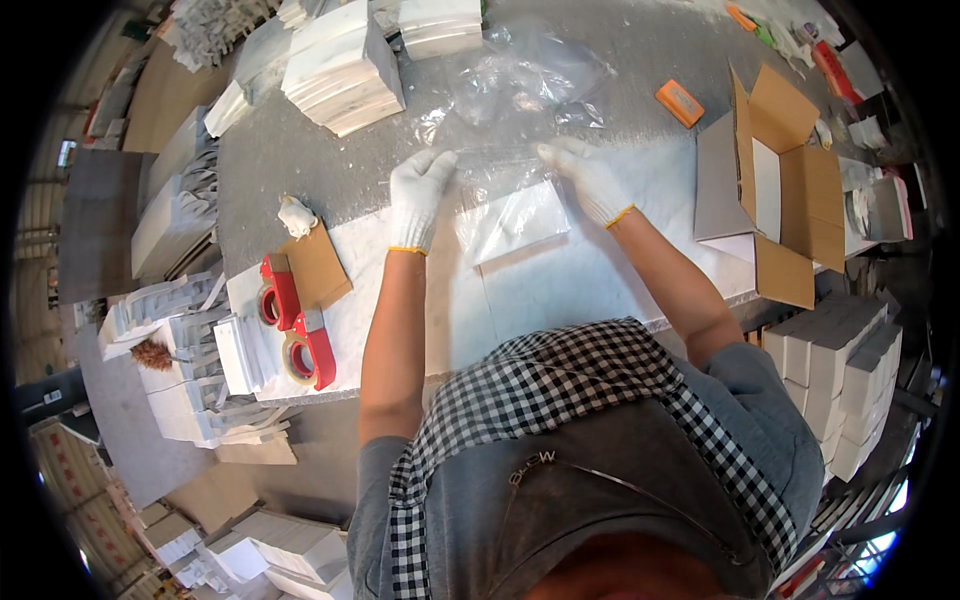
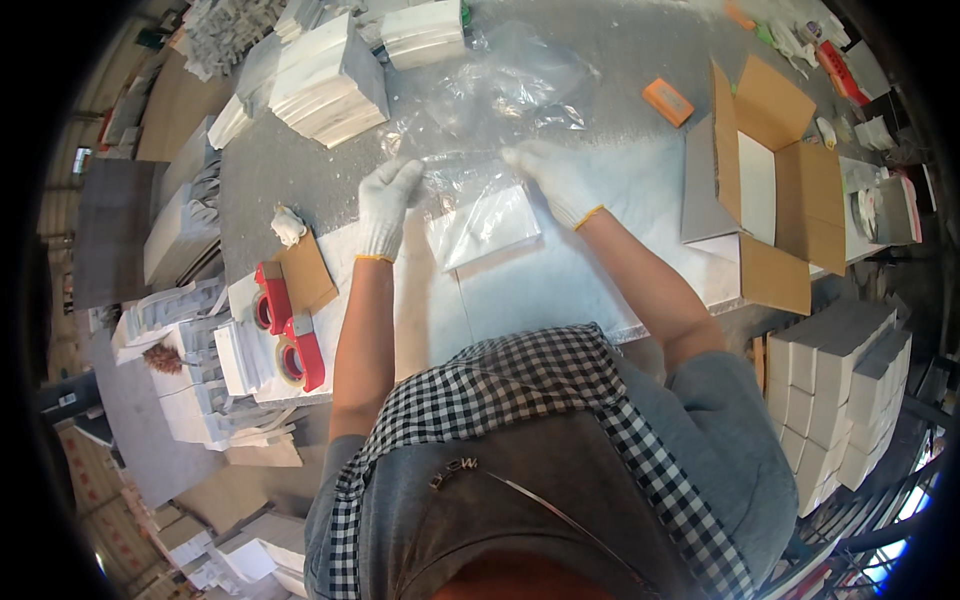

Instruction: The person wraps stacks of white rectangular items in plastic wrap and places them into a cardboard box. The person repeats this process multiple times, handling the items and plastic wrap by hand.

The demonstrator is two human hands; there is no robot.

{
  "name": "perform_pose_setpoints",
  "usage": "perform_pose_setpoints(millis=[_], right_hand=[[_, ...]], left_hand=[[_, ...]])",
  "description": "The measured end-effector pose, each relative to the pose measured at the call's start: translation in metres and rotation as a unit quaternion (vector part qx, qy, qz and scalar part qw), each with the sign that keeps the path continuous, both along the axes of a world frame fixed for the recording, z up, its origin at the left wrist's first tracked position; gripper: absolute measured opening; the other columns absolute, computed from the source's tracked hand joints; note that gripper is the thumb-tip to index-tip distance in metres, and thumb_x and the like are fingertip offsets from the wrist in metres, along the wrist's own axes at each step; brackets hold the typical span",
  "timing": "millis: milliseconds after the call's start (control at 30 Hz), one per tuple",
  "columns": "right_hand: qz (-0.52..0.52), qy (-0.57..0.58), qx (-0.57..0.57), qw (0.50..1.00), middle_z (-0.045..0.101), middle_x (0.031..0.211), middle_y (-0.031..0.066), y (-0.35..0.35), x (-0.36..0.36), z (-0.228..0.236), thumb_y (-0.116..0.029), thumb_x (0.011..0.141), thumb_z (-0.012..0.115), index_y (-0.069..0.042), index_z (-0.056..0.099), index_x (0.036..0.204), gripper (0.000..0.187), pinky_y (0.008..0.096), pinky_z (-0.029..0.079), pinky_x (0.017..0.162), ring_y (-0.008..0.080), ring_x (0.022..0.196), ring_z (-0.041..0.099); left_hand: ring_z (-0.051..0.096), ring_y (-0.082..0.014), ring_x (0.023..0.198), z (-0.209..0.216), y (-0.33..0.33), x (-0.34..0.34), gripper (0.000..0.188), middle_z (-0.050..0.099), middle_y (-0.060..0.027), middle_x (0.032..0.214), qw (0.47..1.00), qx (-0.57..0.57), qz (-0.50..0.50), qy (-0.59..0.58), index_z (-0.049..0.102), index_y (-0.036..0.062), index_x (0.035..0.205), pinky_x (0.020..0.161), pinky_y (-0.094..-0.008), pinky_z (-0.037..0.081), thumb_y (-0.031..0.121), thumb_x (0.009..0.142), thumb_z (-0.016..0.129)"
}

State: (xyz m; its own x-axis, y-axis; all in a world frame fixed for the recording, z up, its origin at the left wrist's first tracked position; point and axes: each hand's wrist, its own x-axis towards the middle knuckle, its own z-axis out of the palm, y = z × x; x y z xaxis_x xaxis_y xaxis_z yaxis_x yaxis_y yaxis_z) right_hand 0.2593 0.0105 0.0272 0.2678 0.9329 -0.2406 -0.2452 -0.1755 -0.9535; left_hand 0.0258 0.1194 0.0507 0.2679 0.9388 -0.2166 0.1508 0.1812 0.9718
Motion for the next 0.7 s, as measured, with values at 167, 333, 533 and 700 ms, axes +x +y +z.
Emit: perform_pose_setpoints(millis=[167, 333, 533, 700], right_hand=[[0.036, -0.043, -0.081, 0.995, 0.071, 0.1, 0.0058, 0.029, 0.003, -0.046, -0.023, 0.096, 0.072, 0.001, 0.074, 0.109, 0.028, 0.0308, 0.047, 0.088, 0.0154, 0.096, 0.06], [0.091, -0.223, -0.109, 0.964, 0.072, 0.086, 0.0052, 0.045, 0.024, -0.088, -0.023, 0.088, 0.075, -0.002, 0.075, 0.09, 0.021, 0.0311, 0.05, 0.075, 0.0146, 0.08, 0.063], [0.128, -0.469, -0.146, 0.862, 0.076, 0.096, 0.0159, 0.082, 0.036, -0.003, -0.039, 0.085, 0.069, -0.009, 0.078, 0.094, 0.033, 0.0421, 0.053, 0.083, 0.0327, 0.088, 0.07], [0.036, -0.643, 0.022, 0.764, 0.072, 0.114, 0.0176, 0.193, 0.06, 0.034, -0.042, 0.087, 0.067, -0.013, 0.071, 0.12, 0.045, 0.0459, 0.053, 0.094, 0.0379, 0.109, 0.068]], left_hand=[[0.059, -0.0085, 0.063, -0.044, 0.02, 0.004, 0.016, 0.068, -0.0034, 0.071, 0.996, -0.024, 0.009, 0.083, 0.075, -0.0036, 0.094, 0.058, -0.0248, 0.047, 0.012, 0.096, 0.072], [0.059, -0.0127, 0.051, -0.078, 0.018, 0.002, 0.015, 0.066, -0.0067, 0.065, 0.987, -0.161, 0.018, 0.015, 0.074, -0.002, 0.092, 0.048, -0.0283, 0.046, 0.011, 0.096, 0.069], [0.058, -0.0108, 0.055, -0.095, 0.01, 0.002, 0.015, 0.067, -0.0049, 0.07, 0.986, -0.158, 0.016, 0.042, 0.075, 0.001, 0.094, 0.05, -0.0265, 0.045, 0.014, 0.096, 0.069], [0.057, -0.0098, 0.057, -0.082, 0.004, 0.005, 0.016, 0.066, -0.0036, 0.07, 0.985, -0.165, 0.014, 0.042, 0.075, 0.0013, 0.093, 0.051, -0.0272, 0.045, 0.015, 0.097, 0.068]])
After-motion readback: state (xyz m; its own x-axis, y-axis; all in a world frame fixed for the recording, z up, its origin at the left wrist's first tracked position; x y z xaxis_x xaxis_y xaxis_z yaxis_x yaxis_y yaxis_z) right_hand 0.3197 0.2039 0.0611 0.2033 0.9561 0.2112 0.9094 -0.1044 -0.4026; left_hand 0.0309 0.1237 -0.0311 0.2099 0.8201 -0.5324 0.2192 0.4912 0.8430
